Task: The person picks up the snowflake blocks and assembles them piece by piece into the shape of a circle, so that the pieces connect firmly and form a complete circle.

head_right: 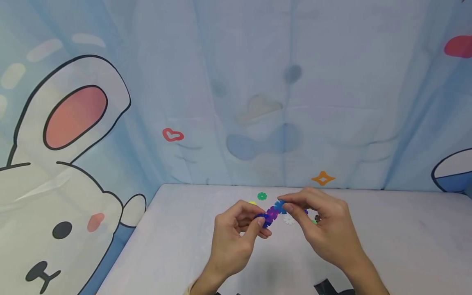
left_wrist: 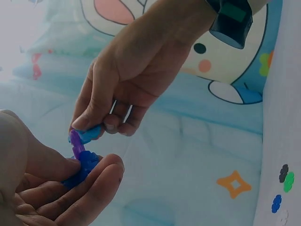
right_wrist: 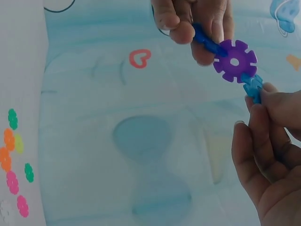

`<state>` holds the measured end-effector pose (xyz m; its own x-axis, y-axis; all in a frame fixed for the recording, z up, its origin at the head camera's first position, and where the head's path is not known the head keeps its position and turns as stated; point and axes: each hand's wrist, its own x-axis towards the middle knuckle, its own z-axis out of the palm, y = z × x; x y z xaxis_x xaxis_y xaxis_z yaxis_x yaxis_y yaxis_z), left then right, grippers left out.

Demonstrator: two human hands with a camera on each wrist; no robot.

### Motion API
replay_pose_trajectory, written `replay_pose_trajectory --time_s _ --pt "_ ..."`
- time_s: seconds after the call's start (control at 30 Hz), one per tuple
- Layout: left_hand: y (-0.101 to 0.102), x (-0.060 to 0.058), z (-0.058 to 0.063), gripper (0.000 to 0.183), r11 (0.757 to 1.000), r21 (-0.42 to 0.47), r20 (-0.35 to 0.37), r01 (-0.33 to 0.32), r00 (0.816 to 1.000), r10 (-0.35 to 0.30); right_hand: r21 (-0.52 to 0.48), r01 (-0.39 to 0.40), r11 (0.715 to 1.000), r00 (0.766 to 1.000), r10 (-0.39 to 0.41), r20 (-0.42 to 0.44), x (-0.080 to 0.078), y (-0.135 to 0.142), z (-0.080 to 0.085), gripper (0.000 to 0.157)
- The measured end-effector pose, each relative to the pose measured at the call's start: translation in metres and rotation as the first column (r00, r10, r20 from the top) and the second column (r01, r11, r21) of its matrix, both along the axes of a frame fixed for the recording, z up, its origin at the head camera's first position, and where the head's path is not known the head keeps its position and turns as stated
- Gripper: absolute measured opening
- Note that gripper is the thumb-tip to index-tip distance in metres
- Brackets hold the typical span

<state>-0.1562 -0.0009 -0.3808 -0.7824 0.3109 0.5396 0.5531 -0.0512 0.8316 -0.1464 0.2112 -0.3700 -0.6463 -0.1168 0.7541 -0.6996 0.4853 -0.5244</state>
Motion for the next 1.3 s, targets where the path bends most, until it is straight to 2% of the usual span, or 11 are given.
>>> replay_pose_trajectory --time_s 0.33,0.4,0.5,0.57,0.73,0.83,1.0,1.07,1.13,1.2,1.3 --pt "-0.001 0.005 0.000 0.011 0.999 -0.049 -0.117 -0.016 0.993 0.010 -0.042 -0.017 0.999 1.000 0.017 -0.004 0.001 -0.007 -0.003 0.045" --pt "-0.002 0.003 0.000 0.014 0.998 -0.056 -0.112 -0.013 0.994 0.007 -0.054 -0.032 0.998 0.999 0.032 0.004 0.001 -0.009 -0.004 0.046" --pt "-0.004 0.001 0.000 0.019 0.998 -0.058 -0.036 0.028 0.999 -0.030 -0.079 -0.043 0.996 0.998 0.046 0.039 0.000 -0.014 -0.007 0.042" --pt "-0.005 -0.001 0.000 0.022 0.995 -0.042 0.074 0.087 0.994 -0.084 -0.107 -0.037 0.994 0.997 0.044 0.067 -0.001 -0.020 -0.009 0.040" --pt "-0.003 -0.005 -0.001 0.019 0.978 0.039 0.331 0.206 0.920 -0.207 -0.190 0.039 0.981 0.993 -0.017 0.115 -0.003 -0.031 -0.013 0.029" --pt "-0.001 -0.008 -0.004 0.021 0.973 0.080 0.386 0.217 0.893 -0.231 -0.202 0.067 0.977 0.990 -0.041 0.133 -0.005 -0.032 -0.015 0.023" --pt "0.001 -0.016 -0.009 0.022 0.977 0.113 0.414 0.181 0.885 -0.212 -0.120 0.151 0.981 0.977 -0.130 0.168 -0.016 -0.018 -0.023 0.015" --pt "0.001 -0.018 -0.010 0.022 0.980 0.116 0.414 0.162 0.889 -0.196 -0.037 0.214 0.976 0.957 -0.202 0.206 -0.026 -0.002 -0.030 0.006" --pt "0.000 -0.020 -0.011 0.021 0.983 0.114 0.411 0.145 0.894 -0.180 0.100 0.258 0.961 0.917 -0.277 0.288 -0.038 0.018 -0.043 0.008" --pt "-0.001 -0.022 -0.012 0.020 0.984 0.113 0.409 0.136 0.896 -0.171 0.276 0.246 0.929 0.855 -0.342 0.390 -0.053 0.040 -0.061 0.021" --pt "-0.002 -0.022 -0.012 0.017 0.983 0.125 0.414 0.134 0.893 -0.175 0.480 0.125 0.868 0.729 -0.408 0.549 -0.071 0.067 -0.093 0.032"
